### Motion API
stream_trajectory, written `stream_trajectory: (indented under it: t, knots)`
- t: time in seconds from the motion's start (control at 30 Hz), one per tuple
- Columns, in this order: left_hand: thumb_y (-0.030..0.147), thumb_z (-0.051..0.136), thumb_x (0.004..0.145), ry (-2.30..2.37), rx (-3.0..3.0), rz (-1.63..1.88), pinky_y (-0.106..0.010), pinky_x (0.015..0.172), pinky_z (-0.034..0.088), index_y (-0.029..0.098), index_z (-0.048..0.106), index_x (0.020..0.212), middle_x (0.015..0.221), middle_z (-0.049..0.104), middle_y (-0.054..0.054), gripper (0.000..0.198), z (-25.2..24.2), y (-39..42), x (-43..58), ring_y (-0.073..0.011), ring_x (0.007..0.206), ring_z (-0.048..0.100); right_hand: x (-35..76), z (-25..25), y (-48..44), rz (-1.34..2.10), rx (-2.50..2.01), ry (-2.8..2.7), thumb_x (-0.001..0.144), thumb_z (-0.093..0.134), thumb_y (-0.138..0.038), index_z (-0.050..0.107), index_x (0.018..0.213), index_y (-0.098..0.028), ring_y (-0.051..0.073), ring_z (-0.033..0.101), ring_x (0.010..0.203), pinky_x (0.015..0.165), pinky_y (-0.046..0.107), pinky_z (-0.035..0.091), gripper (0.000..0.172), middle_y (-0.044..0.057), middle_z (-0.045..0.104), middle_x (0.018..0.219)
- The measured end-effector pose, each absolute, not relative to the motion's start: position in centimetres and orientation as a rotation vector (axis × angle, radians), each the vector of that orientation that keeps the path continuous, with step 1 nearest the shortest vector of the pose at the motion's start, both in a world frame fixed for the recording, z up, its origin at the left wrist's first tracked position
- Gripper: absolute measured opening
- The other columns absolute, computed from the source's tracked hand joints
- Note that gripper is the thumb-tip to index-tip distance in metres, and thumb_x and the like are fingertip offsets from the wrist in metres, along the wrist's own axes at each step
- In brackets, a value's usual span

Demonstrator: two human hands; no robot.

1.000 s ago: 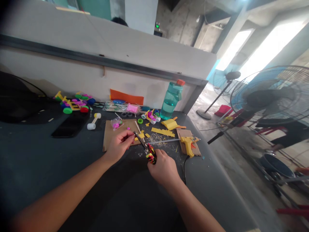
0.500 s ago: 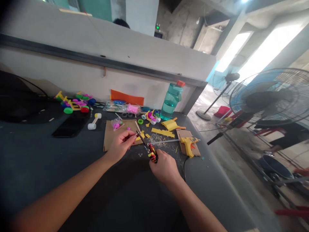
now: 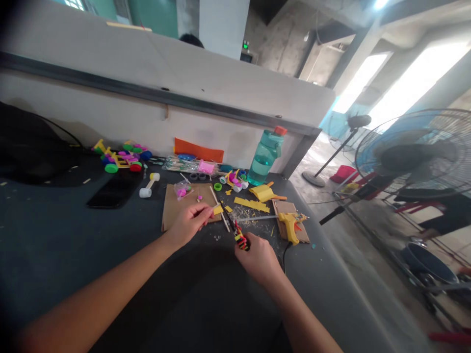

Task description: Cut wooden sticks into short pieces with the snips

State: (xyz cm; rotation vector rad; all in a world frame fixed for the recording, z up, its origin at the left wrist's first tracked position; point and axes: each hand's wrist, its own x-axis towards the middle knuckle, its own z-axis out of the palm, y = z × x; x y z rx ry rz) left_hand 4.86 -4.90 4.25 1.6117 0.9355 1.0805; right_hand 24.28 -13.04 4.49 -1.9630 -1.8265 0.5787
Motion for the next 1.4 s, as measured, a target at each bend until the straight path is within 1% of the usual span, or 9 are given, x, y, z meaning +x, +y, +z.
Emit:
stream_trajectory:
  t: [0.3,0.43,0.53,0.7,0.97,1.1,1.27,1.4]
  knots:
    - [0.038,0.046,0.084,1.007,1.797,1.074,-0.022,0.049,0.028,0.016,0.058,0.064,0.053,0.048,0.002,0.032,5.8,-5.4,4.6,-0.0099,0.052,0.041,24.2,5.2,-13.5,0.927,-1.919,-1.735,0.077,0.047,-0.032,0.048,0.061,-0.019,0.012,0.05,0.052,0.048,0.021,0.03,0.02,-0.002,0.056,0.054]
    - [0.036,0.046,0.083,1.027,1.864,1.08,-0.022,0.047,0.025,0.016,0.056,0.059,0.05,0.043,0.003,0.033,6.0,-5.3,4.5,-0.0093,0.05,0.037,24.1,5.3,-13.5,1.028,-1.907,-1.687,0.076,0.048,-0.033,0.049,0.061,-0.019,0.012,0.05,0.05,0.047,0.021,0.031,0.021,-0.001,0.057,0.052]
    - [0.035,0.046,0.083,1.043,1.915,1.096,-0.022,0.046,0.023,0.017,0.055,0.057,0.049,0.04,0.004,0.033,5.9,-5.2,4.5,-0.009,0.048,0.034,24.0,5.3,-13.4,1.045,-1.889,-1.68,0.076,0.049,-0.033,0.051,0.062,-0.018,0.012,0.051,0.05,0.047,0.021,0.032,0.02,-0.001,0.057,0.052]
    - [0.033,0.047,0.084,1.058,1.993,1.085,-0.022,0.047,0.024,0.017,0.056,0.06,0.05,0.042,0.004,0.03,5.9,-5.1,4.3,-0.0091,0.049,0.036,24.0,5.5,-13.3,1.085,-1.892,-1.654,0.076,0.05,-0.035,0.051,0.063,-0.018,0.013,0.052,0.05,0.047,0.021,0.032,0.022,0.0,0.058,0.052]
    - [0.033,0.046,0.085,1.083,2.02,1.027,-0.022,0.048,0.024,0.017,0.052,0.058,0.049,0.038,0.005,0.031,6.5,-5.4,4.3,-0.0087,0.048,0.035,24.1,4.7,-13.2,1.026,-1.881,-1.687,0.077,0.047,-0.034,0.049,0.06,-0.019,0.012,0.051,0.046,0.046,0.021,0.034,0.023,-0.001,0.055,0.048]
    - [0.034,0.045,0.085,1.07,1.99,1.035,-0.022,0.048,0.025,0.017,0.051,0.059,0.05,0.042,0.005,0.032,6.3,-5.4,4.5,-0.0088,0.048,0.038,24.1,4.2,-13.2,0.985,-1.89,-1.704,0.077,0.046,-0.033,0.048,0.06,-0.019,0.012,0.051,0.044,0.045,0.021,0.034,0.022,-0.002,0.054,0.047]
    - [0.039,0.036,0.089,1.071,1.894,1.004,-0.022,0.05,0.031,0.017,0.056,0.069,0.053,0.051,0.002,0.036,5.9,-5.3,4.8,-0.0109,0.051,0.047,24.0,3.9,-13.1,0.995,-1.896,-1.659,0.077,0.047,-0.034,0.048,0.064,-0.019,0.013,0.053,0.045,0.046,0.021,0.035,0.02,-0.002,0.054,0.048]
    - [0.038,0.038,0.089,1.103,1.91,1.0,-0.022,0.05,0.03,0.016,0.057,0.071,0.055,0.051,0.003,0.034,5.8,-5.2,4.8,-0.0103,0.051,0.046,24.0,3.7,-13.0,0.993,-1.897,-1.625,0.076,0.049,-0.035,0.049,0.065,-0.019,0.013,0.053,0.047,0.046,0.021,0.035,0.019,-0.002,0.054,0.05]
